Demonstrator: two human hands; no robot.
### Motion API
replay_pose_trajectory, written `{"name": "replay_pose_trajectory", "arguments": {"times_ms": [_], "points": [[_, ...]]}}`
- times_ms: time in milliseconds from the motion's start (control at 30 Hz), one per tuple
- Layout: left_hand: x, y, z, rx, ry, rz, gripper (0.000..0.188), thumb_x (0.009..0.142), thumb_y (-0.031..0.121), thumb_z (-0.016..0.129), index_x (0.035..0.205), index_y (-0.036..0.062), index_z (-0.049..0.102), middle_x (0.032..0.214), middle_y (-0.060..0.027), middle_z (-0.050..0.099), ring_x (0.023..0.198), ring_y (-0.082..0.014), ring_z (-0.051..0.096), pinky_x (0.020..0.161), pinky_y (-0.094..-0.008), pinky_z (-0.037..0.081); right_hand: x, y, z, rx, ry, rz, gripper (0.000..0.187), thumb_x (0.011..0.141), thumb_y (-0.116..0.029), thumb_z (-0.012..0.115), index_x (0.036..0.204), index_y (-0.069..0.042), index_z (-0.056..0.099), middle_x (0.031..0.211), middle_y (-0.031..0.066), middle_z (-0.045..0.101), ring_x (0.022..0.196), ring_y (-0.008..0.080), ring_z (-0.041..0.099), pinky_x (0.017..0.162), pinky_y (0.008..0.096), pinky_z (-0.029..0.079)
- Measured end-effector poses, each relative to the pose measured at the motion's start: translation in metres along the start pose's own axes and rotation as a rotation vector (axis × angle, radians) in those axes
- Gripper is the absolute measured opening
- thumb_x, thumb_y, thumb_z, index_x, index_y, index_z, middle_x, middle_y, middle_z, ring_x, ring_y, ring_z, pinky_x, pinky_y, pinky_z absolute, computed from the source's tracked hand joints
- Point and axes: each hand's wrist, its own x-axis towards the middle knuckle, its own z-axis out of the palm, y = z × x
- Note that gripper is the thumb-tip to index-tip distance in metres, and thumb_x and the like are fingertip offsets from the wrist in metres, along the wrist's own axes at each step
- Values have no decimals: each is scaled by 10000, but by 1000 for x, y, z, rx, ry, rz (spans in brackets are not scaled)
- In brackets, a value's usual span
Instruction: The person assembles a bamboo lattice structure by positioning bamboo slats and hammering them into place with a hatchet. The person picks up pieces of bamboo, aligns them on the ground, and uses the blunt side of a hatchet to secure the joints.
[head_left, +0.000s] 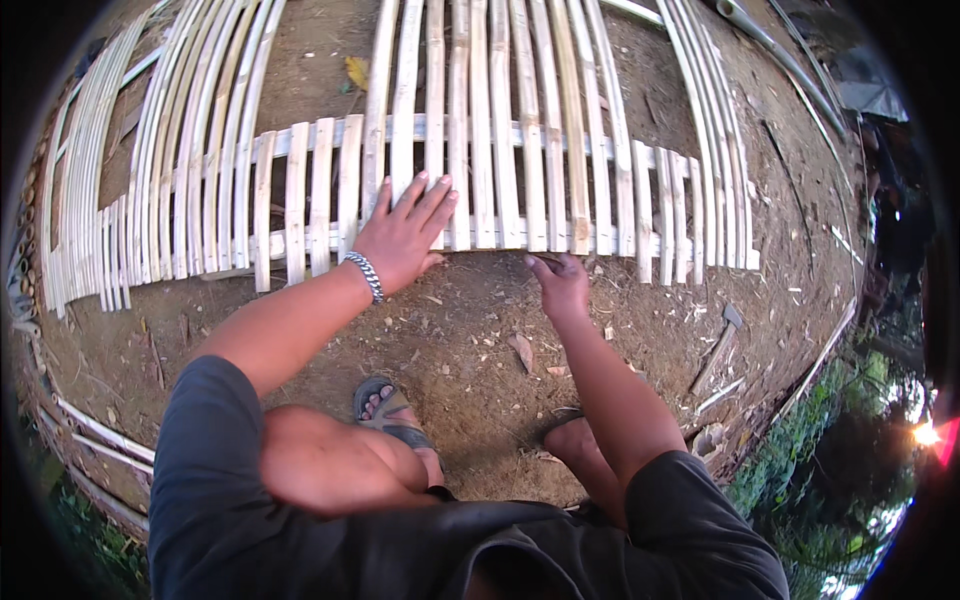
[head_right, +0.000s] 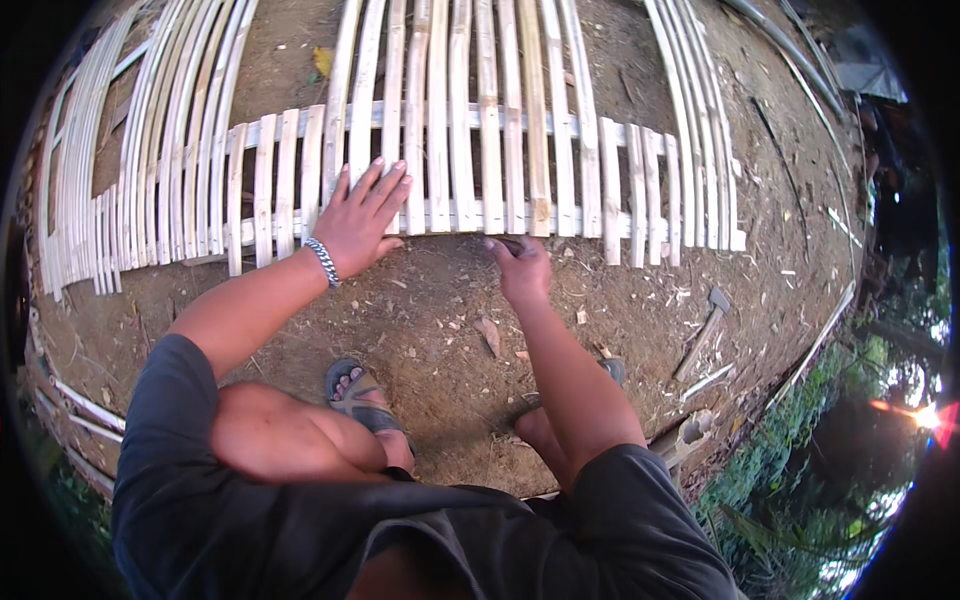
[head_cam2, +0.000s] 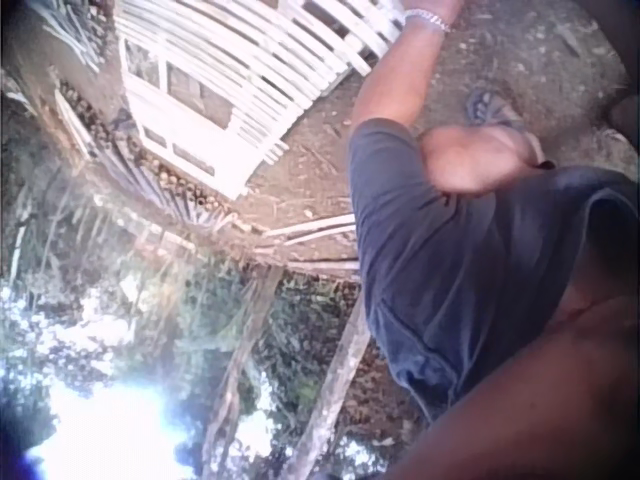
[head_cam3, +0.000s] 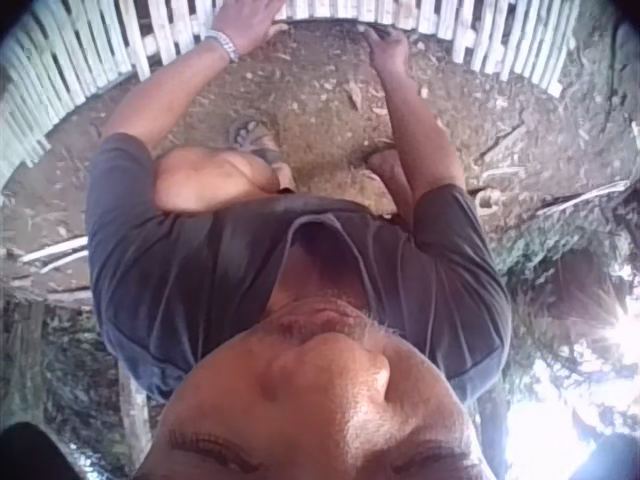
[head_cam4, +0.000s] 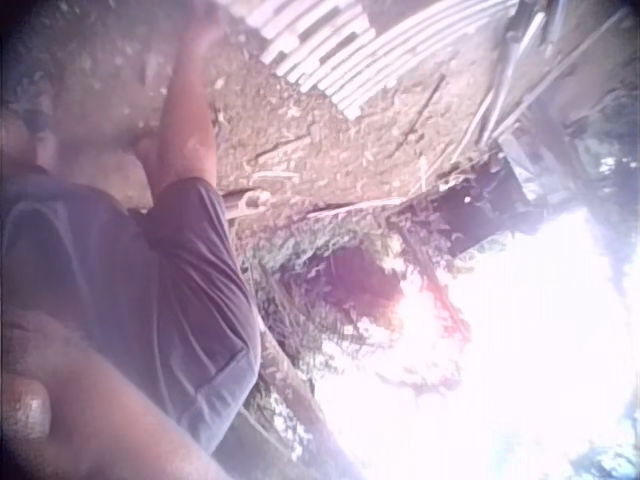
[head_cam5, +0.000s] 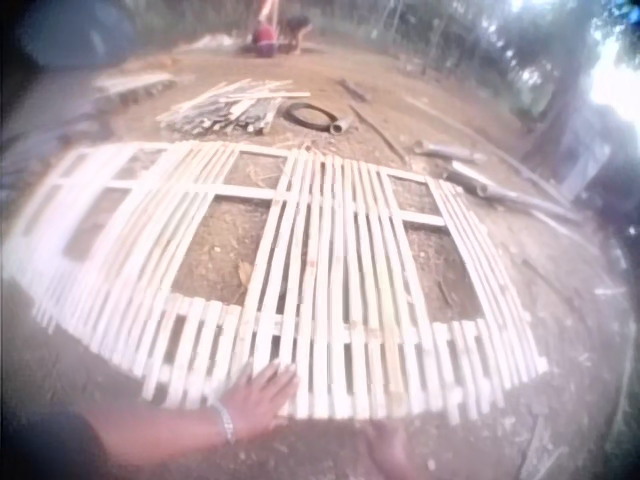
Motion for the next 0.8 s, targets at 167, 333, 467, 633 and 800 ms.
{"name": "replay_pose_trajectory", "arguments": {"times_ms": [167, 333, 467, 633, 800], "points": [[5, 3, -2, -51, -49, -56, 923, 850, 471, 710, 1552, 74, 260, 1647, -94, 176, 1520, -307, 157, 1203, -560, 195, 6, 8, 14, 187, 58, -178, 236, 863, -226, 794, 912, -16, 698, 794, 79, 694, 675, 131, 561, 627, 327, 475], [7, 12, 0, -1, -26, -63, 986, 838, 521, 707, 1565, 68, 220, 1652, -97, 146, 1530, -304, 112, 1216, -554, 144, -8, -12, -5, 28, 10, -36, 300, 865, -223, 788, 1042, -2, 691, 980, 102, 697, 811, 161, 636, 758, 327, 549], [11, 23, -6, 44, -95, -85, 1085, 775, 558, 747, 1558, 29, 214, 1656, -102, 133, 1533, -307, 85, 1220, -545, 128, -20, 16, -20, 12, -38, -111, 440, 871, -203, 770, 1253, -34, 631, 1298, 161, 600, 1129, 253, 608, 997, 368, 496], [13, 19, 12, 81, -83, -78, 1126, 761, 581, 746, 1551, -9, 201, 1650, -155, 131, 1532, -339, 74, 1220, -558, 102, -17, 97, -96, -209, 167, -105, 532, 886, -248, 731, 1362, -87, 555, 1343, 181, 581, 1218, 347, 577, 1062, 435, 450], [-4, 2, 17, 105, -154, -152, 1059, 765, 552, 759, 1508, -41, 292, 1639, -176, 174, 1527, -354, 111, 1204, -576, 145, 31, 252, -273, -681, 693, 131, 485, 899, -256, 659, 1316, -25, 569, 1282, 229, 601, 1198, 384, 578, 1013, 448, 469]]}}
